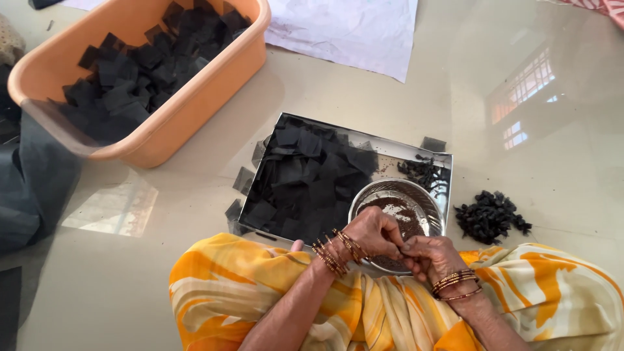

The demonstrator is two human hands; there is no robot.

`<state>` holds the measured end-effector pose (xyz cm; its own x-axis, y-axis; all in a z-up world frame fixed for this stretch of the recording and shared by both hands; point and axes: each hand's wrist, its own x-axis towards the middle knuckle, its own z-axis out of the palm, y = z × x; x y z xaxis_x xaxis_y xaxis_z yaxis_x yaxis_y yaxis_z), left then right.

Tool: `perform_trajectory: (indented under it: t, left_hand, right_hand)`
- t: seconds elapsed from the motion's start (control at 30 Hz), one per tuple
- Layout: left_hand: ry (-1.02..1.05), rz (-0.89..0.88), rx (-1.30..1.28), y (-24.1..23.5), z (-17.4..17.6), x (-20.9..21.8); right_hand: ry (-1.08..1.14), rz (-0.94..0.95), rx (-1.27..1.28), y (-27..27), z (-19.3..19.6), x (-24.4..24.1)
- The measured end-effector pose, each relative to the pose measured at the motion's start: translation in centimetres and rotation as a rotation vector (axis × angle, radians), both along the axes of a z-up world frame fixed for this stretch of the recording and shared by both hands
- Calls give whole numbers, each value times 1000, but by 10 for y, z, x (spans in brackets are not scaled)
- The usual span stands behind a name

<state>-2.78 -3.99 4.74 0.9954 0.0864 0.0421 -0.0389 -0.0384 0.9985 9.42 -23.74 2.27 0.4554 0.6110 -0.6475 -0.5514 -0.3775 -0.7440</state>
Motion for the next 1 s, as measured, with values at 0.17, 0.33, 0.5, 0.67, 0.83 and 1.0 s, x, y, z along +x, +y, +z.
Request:
perform_trajectory:
  t: [0.17,0.33,0.5,0.67,0.83,1.0]
  left_hand:
    - [-134,71,355,-1,13,-1]
    - [107,198,-156,9,-3,3]
    - [234,187,-385,17,-13,11]
    - [310,155,-418,20,-12,11]
    - [265,62,-186,20,-1,8]
    - [-153,90,261,2,3,13]
  right_hand:
    - [132,109,105,0,-14,6]
    - [-1081,295,89,15,27,-14]
    - [-1837,345,449,31,49,-40]
    - [-1869,548,213,20,18,-30]
    - [-1757,590,225,21,9,-20]
    - [-157,220,10,10,-15,20]
